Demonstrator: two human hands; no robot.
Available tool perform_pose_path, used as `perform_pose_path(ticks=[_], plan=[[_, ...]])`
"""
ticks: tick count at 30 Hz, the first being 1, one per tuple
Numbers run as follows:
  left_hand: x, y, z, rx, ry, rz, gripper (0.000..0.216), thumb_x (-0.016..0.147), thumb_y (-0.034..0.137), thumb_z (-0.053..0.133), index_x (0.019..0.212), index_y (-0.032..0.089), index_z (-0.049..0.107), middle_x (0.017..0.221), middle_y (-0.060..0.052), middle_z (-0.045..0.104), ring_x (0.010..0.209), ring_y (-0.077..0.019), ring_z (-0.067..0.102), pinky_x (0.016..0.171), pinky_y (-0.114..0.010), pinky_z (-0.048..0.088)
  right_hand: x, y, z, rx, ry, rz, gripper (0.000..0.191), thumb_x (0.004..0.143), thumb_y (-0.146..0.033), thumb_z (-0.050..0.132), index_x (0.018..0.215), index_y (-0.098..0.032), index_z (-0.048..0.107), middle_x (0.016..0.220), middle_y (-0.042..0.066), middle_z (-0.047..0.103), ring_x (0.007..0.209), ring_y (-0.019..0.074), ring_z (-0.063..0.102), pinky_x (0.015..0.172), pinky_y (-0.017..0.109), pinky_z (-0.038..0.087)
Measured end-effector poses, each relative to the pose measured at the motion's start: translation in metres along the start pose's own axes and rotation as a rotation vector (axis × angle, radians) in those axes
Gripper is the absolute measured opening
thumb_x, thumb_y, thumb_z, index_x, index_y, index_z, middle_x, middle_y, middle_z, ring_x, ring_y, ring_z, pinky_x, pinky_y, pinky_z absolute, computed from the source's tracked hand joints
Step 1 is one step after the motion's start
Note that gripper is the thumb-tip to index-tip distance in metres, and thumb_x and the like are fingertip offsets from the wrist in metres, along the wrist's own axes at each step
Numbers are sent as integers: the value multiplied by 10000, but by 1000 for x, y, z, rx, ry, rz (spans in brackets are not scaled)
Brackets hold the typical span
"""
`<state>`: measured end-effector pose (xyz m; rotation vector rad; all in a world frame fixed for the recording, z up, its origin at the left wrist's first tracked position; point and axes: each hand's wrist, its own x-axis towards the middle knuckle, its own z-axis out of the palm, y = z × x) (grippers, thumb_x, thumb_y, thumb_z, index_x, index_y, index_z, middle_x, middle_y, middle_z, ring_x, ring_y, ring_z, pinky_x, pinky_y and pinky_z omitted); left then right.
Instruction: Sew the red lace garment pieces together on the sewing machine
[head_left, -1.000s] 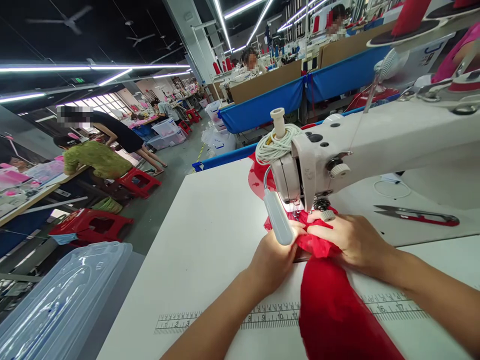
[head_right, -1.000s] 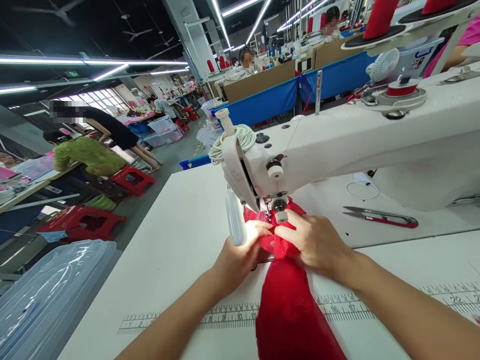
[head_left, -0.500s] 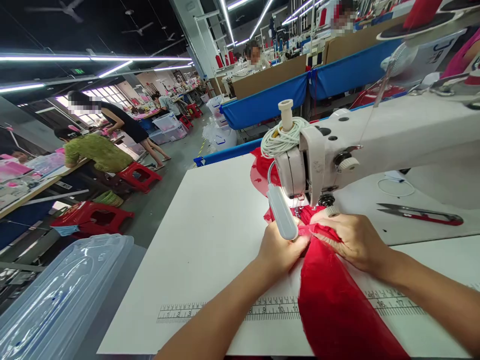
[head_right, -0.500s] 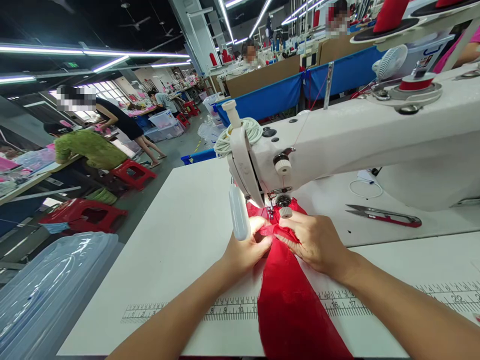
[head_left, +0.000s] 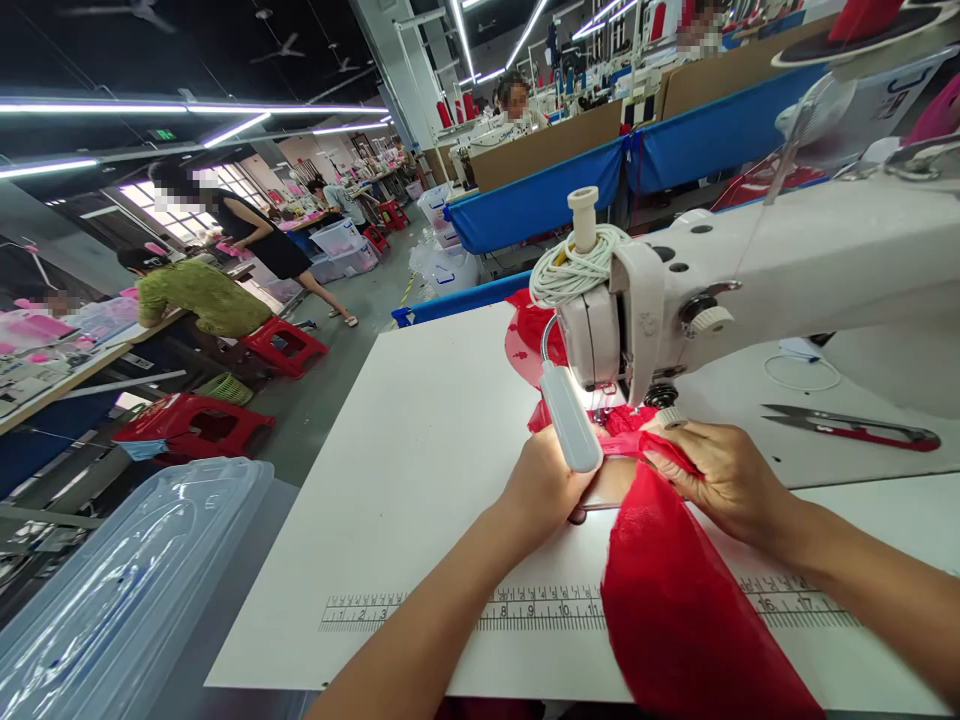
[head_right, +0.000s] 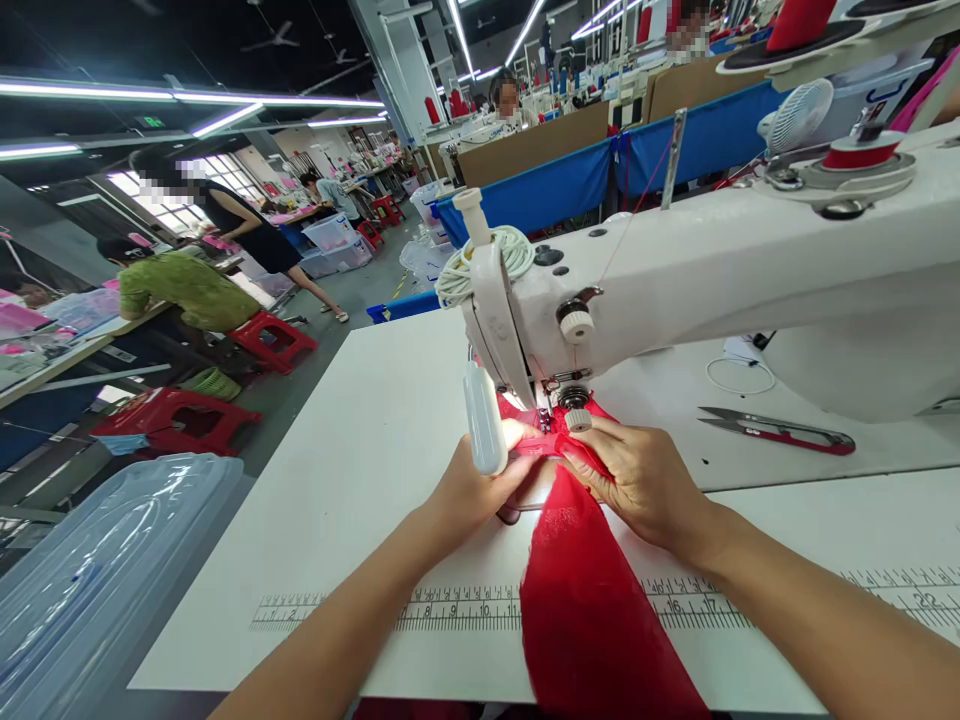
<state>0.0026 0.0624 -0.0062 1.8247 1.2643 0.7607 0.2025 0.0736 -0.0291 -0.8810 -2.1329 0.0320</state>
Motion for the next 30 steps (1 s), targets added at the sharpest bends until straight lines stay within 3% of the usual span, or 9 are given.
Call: perform_pose_path(ticks=[5,10,15,21,30], plan=[[3,-6,8,133,126,116,301,763,264,636,606,218,383,594,29,466,631,-152,530,584,-283,469,-1,2,1,-46,14,-56,324,1017,-328,346,896,-178,607,650,22,626,538,126,587,524,224,465],[7,-5,19,125,263,67,390,686,232,671,598,217,292,633,38,430,643,-135,487,609,-273,447,-2,3,2,-127,101,-160,177,991,-270,430,966,-180,581,868,77,696,724,162,658,619,247,502],[9,-7,21,158,356,75,334,663,192,651,605,218,323,683,21,453,731,-161,512,661,-285,462,0,2,2,-155,128,-204,84,965,-197,479,932,-188,557,726,36,639,582,136,578,549,244,459],[7,-12,18,158,271,178,151,763,86,517,677,203,474,783,-19,557,848,-190,563,759,-321,488,0,4,3,-144,160,-209,27,939,-182,538,965,-183,536,806,60,661,664,156,613,633,264,492],[7,-7,12,168,164,94,115,782,127,586,712,202,535,750,-4,567,795,-181,583,728,-301,494,2,3,1,-151,153,-211,29,941,-203,541,925,-179,535,741,41,626,608,142,565,586,249,468]])
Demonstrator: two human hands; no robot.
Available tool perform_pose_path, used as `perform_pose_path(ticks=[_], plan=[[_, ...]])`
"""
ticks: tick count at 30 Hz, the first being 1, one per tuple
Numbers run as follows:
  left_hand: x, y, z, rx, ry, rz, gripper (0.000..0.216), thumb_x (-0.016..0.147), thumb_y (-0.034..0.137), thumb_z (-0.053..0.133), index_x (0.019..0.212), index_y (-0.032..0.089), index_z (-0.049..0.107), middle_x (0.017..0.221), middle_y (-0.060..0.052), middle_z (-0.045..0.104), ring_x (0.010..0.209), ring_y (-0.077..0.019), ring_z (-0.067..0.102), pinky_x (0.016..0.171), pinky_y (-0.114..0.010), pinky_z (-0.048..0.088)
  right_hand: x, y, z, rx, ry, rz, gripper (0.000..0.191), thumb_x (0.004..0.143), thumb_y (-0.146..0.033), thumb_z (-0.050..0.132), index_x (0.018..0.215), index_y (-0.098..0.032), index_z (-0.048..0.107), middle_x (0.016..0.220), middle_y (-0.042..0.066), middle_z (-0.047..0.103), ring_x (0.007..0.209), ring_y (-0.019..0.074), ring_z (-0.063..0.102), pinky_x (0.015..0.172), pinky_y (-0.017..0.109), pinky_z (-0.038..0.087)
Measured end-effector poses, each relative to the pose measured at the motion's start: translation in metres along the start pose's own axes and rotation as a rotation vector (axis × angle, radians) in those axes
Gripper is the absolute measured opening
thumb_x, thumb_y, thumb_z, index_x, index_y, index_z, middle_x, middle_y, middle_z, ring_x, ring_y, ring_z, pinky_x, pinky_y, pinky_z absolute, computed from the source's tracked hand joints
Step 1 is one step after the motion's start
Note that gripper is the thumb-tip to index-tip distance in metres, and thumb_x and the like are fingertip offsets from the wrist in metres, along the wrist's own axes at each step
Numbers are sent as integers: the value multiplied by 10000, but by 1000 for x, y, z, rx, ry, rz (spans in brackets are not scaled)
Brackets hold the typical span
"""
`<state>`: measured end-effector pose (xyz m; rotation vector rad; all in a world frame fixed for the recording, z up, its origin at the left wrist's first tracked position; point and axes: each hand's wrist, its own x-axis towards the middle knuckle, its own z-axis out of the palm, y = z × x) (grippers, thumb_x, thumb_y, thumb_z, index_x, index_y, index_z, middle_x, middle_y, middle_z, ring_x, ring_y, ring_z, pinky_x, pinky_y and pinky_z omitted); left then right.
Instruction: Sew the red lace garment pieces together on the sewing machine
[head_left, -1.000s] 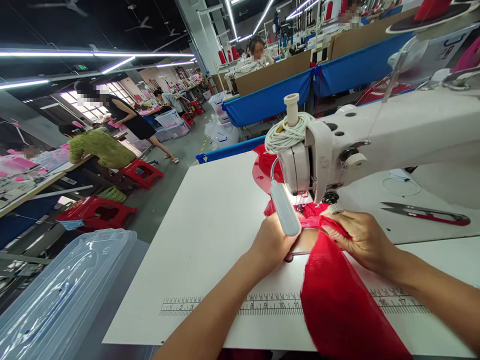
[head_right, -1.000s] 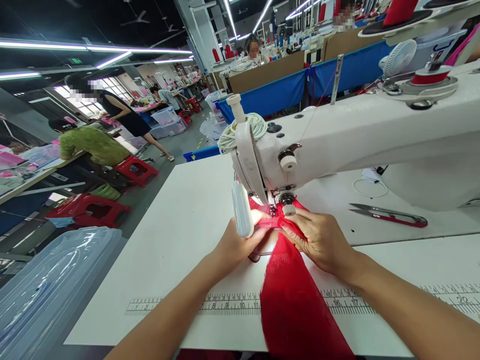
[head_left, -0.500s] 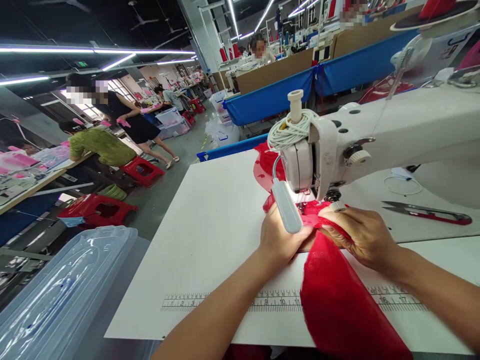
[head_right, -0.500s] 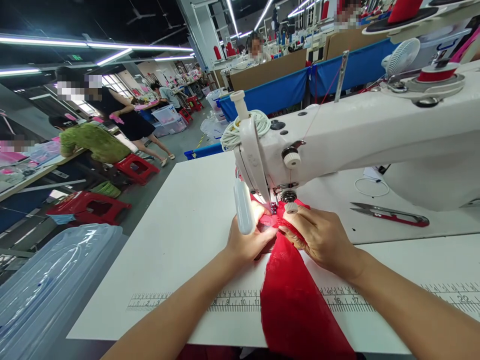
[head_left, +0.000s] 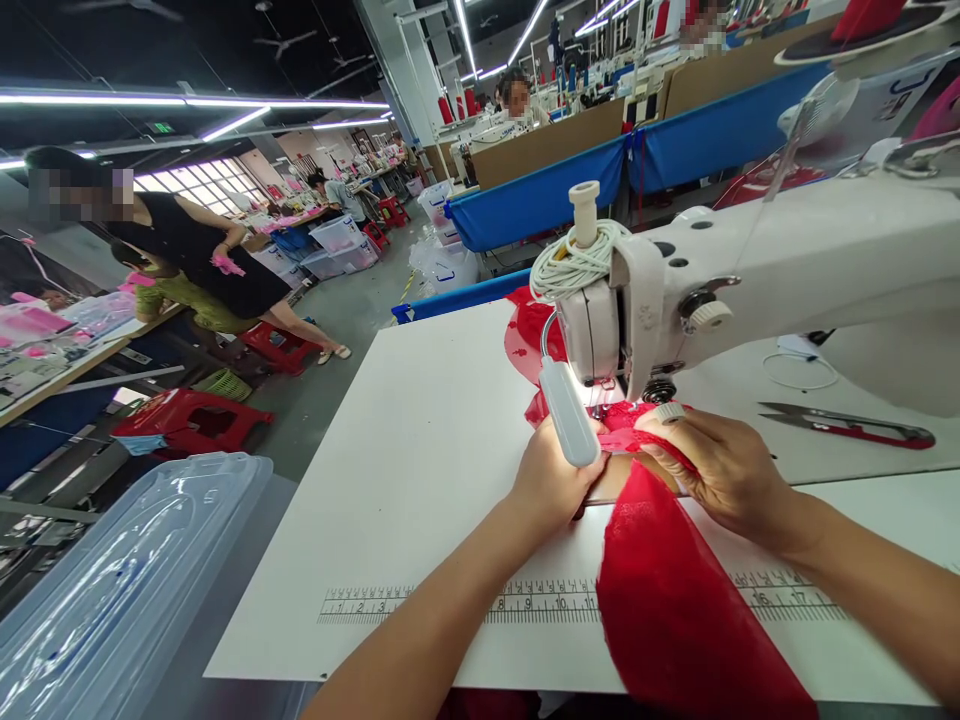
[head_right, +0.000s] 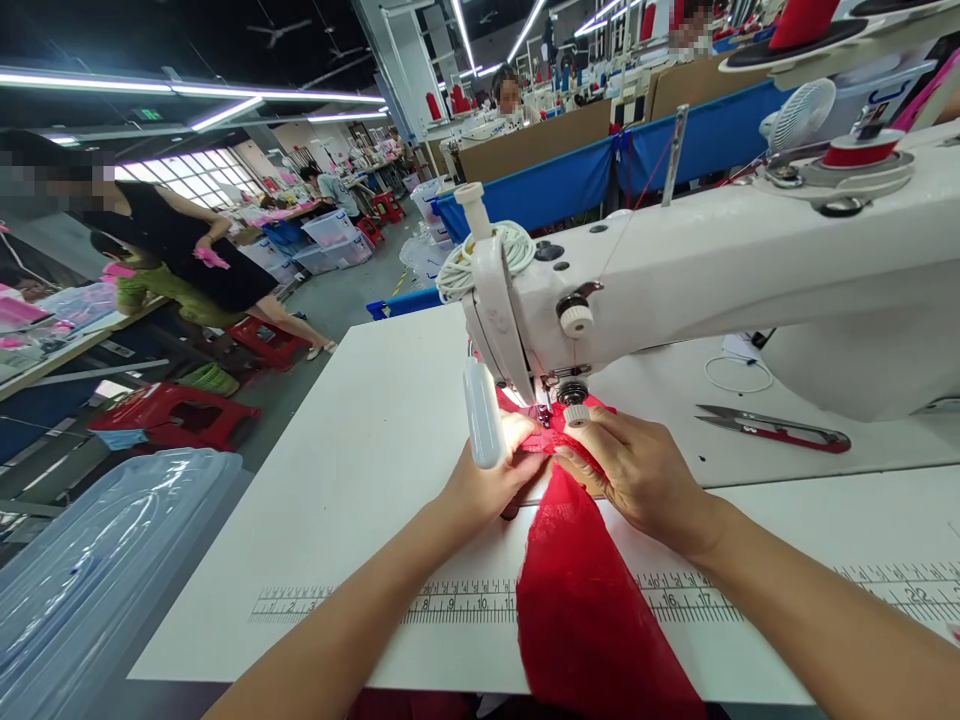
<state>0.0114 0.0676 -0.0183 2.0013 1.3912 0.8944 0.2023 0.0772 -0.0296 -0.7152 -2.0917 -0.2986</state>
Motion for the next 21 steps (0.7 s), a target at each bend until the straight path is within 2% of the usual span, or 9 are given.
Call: perform_pose_path(ticks=[5,8,12,15,21], plan=[[-1,3,9,43,53,-78,147,726,165,649,717,196,505,771,-4,552,764,-172,557,689,-289,467,0,-1,1,10,3,-7,21,936,-179,542,915,-177,538,750,41,626,620,141,569,611,247,471],[-1,0,10,91,81,-28,133,741,135,601,722,194,484,784,-13,550,787,-176,541,699,-290,446,0,-2,0,24,-14,2,33,936,-184,546,906,-180,535,725,36,623,603,140,561,574,245,445],[-5,-4,6,246,62,183,116,807,125,508,718,191,473,776,-34,548,770,-183,521,672,-294,420,0,0,-3,40,-36,-22,62,965,-205,502,913,-189,532,705,21,621,574,127,540,543,244,403],[-10,-7,3,472,39,384,105,808,109,491,738,184,514,726,-33,543,688,-177,503,602,-290,389,0,2,-8,64,-111,-54,147,994,-225,435,897,-191,539,715,19,628,563,123,523,527,248,377],[-11,-8,7,751,144,598,183,826,44,505,708,170,566,627,-9,532,568,-141,476,526,-266,328,0,6,-14,95,-268,-116,309,1006,-295,404,751,-193,547,694,19,622,578,126,514,539,259,361]])
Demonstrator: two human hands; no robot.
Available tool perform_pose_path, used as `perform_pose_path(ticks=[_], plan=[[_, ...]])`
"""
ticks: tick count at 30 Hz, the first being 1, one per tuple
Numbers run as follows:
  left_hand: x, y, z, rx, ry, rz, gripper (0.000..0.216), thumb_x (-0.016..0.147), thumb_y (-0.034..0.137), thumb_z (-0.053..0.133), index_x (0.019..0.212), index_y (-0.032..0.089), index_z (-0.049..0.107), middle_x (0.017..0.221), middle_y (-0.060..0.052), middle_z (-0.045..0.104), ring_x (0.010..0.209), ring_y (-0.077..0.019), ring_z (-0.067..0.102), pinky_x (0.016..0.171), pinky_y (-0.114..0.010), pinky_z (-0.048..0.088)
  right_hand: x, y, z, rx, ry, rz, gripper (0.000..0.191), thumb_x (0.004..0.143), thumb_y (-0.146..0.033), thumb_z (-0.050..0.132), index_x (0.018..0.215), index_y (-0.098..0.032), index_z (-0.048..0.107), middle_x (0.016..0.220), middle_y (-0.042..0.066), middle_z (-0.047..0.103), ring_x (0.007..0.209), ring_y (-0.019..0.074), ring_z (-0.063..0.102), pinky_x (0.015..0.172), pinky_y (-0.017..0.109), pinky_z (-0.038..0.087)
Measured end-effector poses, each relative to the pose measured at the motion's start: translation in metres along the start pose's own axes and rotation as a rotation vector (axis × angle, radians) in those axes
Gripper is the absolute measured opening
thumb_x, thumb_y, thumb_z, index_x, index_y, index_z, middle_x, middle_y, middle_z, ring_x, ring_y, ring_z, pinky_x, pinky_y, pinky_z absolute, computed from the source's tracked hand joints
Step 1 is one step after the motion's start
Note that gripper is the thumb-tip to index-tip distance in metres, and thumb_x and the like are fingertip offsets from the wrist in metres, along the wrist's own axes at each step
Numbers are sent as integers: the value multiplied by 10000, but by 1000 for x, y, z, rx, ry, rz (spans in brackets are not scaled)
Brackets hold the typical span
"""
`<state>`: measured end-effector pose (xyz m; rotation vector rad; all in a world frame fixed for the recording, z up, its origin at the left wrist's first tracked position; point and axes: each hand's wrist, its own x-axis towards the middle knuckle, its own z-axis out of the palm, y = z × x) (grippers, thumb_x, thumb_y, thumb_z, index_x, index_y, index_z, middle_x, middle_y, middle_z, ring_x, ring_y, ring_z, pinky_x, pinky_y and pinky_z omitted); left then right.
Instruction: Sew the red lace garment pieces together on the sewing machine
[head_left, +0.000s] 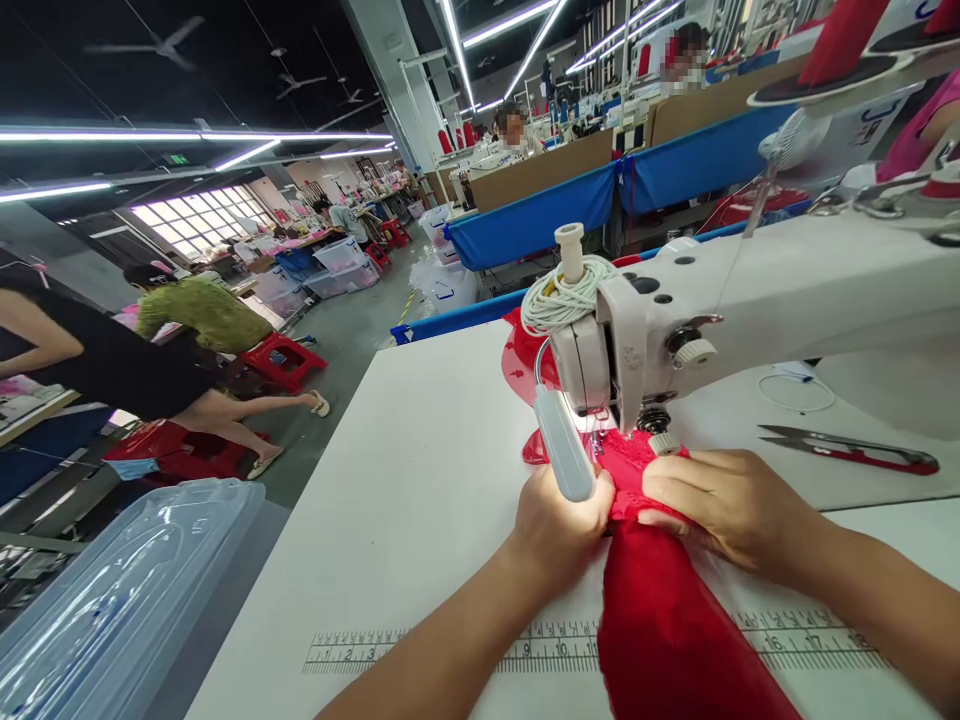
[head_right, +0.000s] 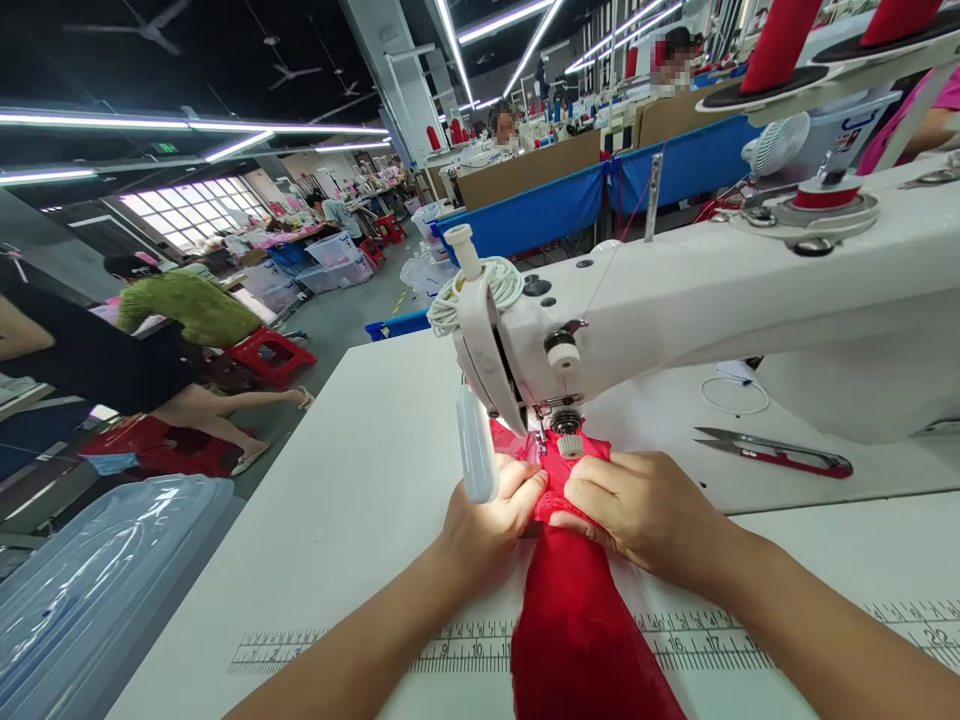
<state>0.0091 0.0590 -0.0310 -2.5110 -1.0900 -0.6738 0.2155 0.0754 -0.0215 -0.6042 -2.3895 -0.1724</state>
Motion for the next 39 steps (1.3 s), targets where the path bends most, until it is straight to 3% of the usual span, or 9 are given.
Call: perform_pose_path(ticks=[3,6,13,17,20,25,31,39], plan=[[2,4,-2,67,9,36,218,830,20,500,680,163,565,629,-9,533,559,-137,474,519,-262,349,-2,2,1,-3,-9,-4,323,1001,-300,416,719,-195,533,701,20,612,589,130,501,538,269,342],[2,11,-9,104,-66,14,226,834,-6,474,716,154,583,662,-17,550,581,-145,499,493,-257,363,-3,3,1,-4,-15,-10,325,990,-314,446,696,-197,517,664,4,577,558,128,457,521,276,309],[-8,15,-19,200,-209,47,250,862,35,518,1085,98,613,846,-105,672,721,-200,634,462,-252,429,-2,1,-1,-25,-58,-34,392,1001,-353,398,654,-193,486,603,-8,500,520,133,366,500,290,255],[-12,7,-20,120,-299,18,279,893,73,487,1141,134,601,938,-121,684,760,-200,648,481,-250,471,-3,0,2,-5,-58,-27,380,1005,-307,393,655,-191,485,612,-4,493,535,135,350,509,293,244],[-10,3,-24,31,-343,-31,259,913,84,451,1086,169,625,939,-92,683,676,-159,624,478,-233,479,-3,-1,4,21,-66,-48,354,1001,-272,405,669,-187,494,625,-2,503,544,132,345,509,285,249],[-5,1,-29,-74,-348,-158,236,927,93,434,932,173,656,846,-73,668,572,-130,564,464,-230,479,1,-4,6,77,-43,-68,351,989,-237,427,648,-187,491,603,-5,473,549,138,320,506,286,247],[-7,5,-25,35,-318,-23,258,924,78,421,1009,158,650,881,-102,674,735,-188,631,485,-249,478,1,-4,5,45,4,-55,293,964,-179,463,676,-181,518,619,1,520,543,136,332,509,294,245],[-8,10,-23,205,-246,81,249,891,71,511,1112,126,612,937,-123,683,710,-187,638,444,-249,443,-6,-2,8,0,33,5,319,966,-211,461,650,-190,493,593,-14,460,536,137,306,512,313,207]])
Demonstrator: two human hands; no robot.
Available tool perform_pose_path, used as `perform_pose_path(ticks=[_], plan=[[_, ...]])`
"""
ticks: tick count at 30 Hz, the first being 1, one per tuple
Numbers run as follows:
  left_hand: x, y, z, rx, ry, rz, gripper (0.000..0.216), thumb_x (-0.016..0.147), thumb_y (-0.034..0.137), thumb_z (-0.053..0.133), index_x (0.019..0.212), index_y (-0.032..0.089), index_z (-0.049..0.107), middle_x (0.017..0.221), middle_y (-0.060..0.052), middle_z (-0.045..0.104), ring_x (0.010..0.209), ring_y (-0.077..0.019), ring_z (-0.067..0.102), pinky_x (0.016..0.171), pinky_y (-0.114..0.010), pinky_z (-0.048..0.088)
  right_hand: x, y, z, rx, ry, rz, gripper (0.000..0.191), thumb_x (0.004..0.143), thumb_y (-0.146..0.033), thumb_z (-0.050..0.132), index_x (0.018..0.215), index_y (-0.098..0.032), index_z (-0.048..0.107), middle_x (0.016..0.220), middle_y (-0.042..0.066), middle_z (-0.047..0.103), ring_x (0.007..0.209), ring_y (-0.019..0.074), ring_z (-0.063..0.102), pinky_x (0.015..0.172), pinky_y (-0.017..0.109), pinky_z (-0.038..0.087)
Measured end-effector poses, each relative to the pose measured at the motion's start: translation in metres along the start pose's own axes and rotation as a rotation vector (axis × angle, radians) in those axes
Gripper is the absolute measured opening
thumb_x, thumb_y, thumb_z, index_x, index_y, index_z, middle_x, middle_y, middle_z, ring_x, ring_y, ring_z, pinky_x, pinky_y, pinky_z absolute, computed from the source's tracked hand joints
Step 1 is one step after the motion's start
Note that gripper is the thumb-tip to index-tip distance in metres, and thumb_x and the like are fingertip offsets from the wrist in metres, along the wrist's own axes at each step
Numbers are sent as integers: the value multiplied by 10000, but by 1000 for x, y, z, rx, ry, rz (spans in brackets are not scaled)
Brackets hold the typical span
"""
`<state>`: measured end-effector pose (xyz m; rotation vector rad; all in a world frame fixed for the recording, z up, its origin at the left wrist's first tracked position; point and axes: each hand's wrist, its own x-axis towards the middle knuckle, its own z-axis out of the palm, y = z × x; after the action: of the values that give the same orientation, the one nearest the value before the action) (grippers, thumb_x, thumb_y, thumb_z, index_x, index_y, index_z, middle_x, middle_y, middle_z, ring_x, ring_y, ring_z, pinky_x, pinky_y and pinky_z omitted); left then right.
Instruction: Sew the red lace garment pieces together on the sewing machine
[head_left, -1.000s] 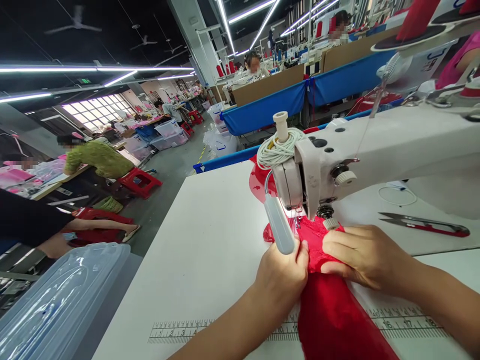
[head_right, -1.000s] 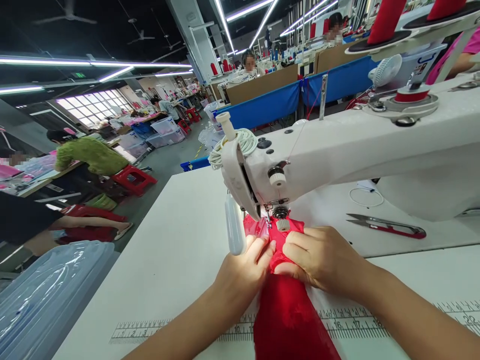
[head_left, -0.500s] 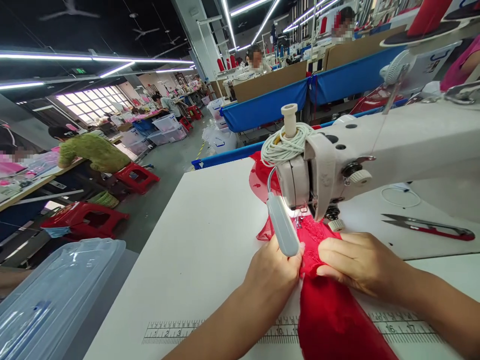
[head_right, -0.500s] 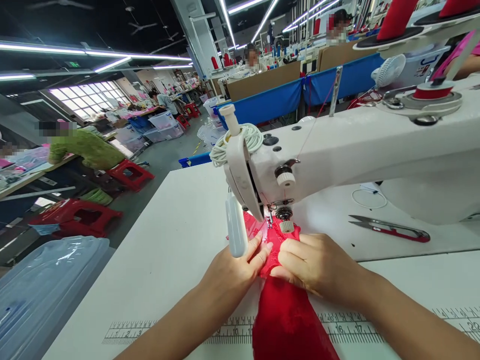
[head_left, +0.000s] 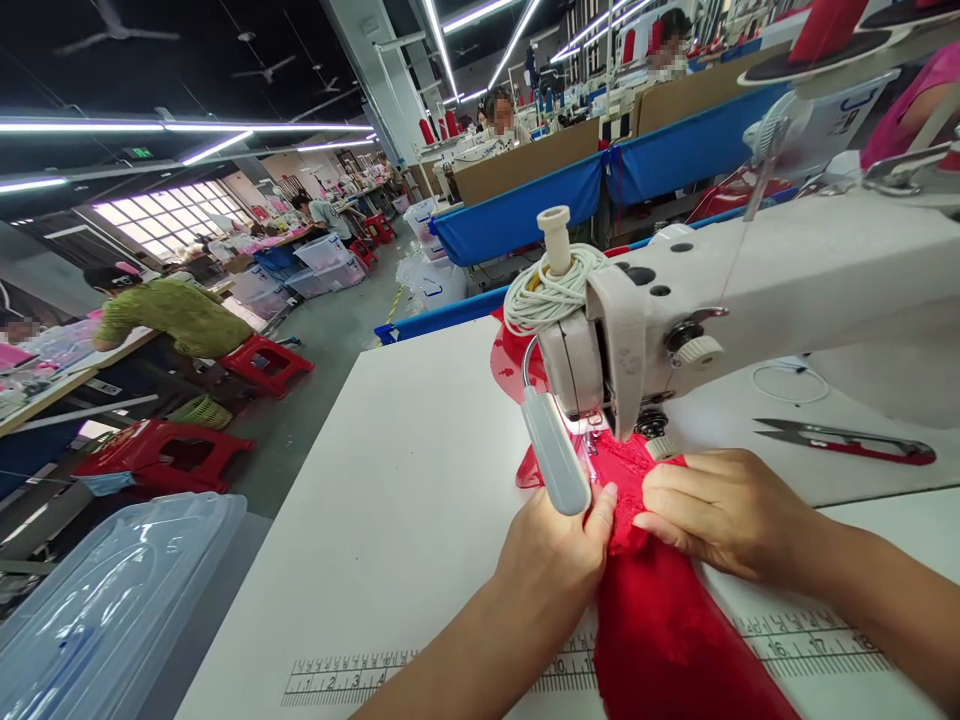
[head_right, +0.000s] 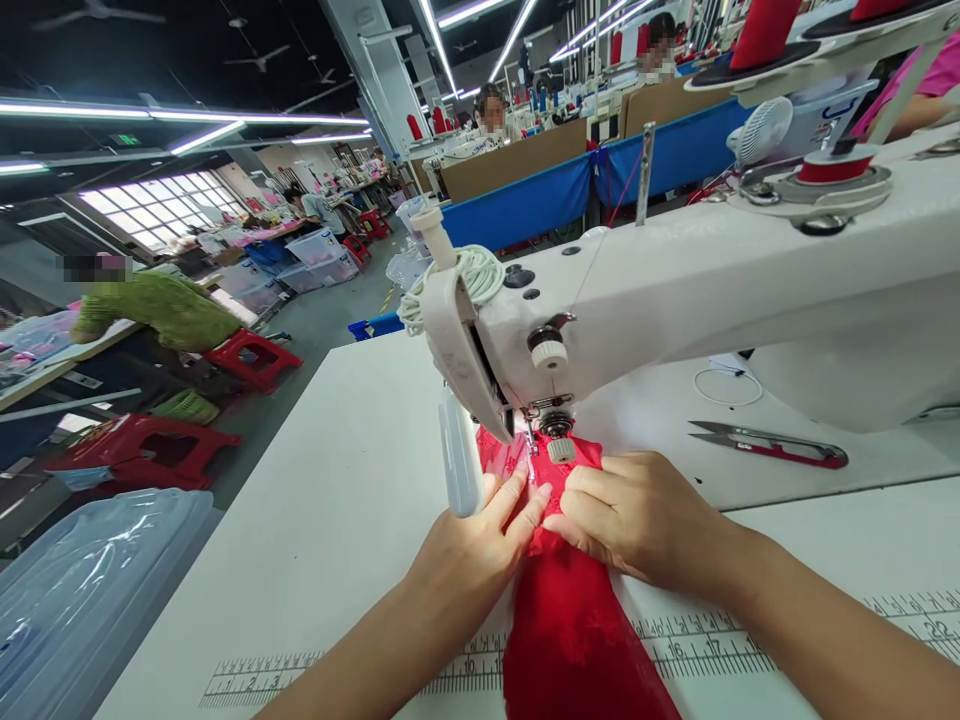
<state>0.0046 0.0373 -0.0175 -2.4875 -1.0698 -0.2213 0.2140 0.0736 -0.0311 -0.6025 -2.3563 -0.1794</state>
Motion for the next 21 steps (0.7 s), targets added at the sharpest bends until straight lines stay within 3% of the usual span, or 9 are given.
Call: perform_pose_path(ticks=[21], plan=[[0,3,6,43,93,-2,289,847,9,509,1086,107,639,866,-116,680,700,-199,621,443,-260,424,3,5,-4,-56,-21,-54,287,948,-175,483,662,-199,501,605,-24,494,533,130,323,520,301,242]])
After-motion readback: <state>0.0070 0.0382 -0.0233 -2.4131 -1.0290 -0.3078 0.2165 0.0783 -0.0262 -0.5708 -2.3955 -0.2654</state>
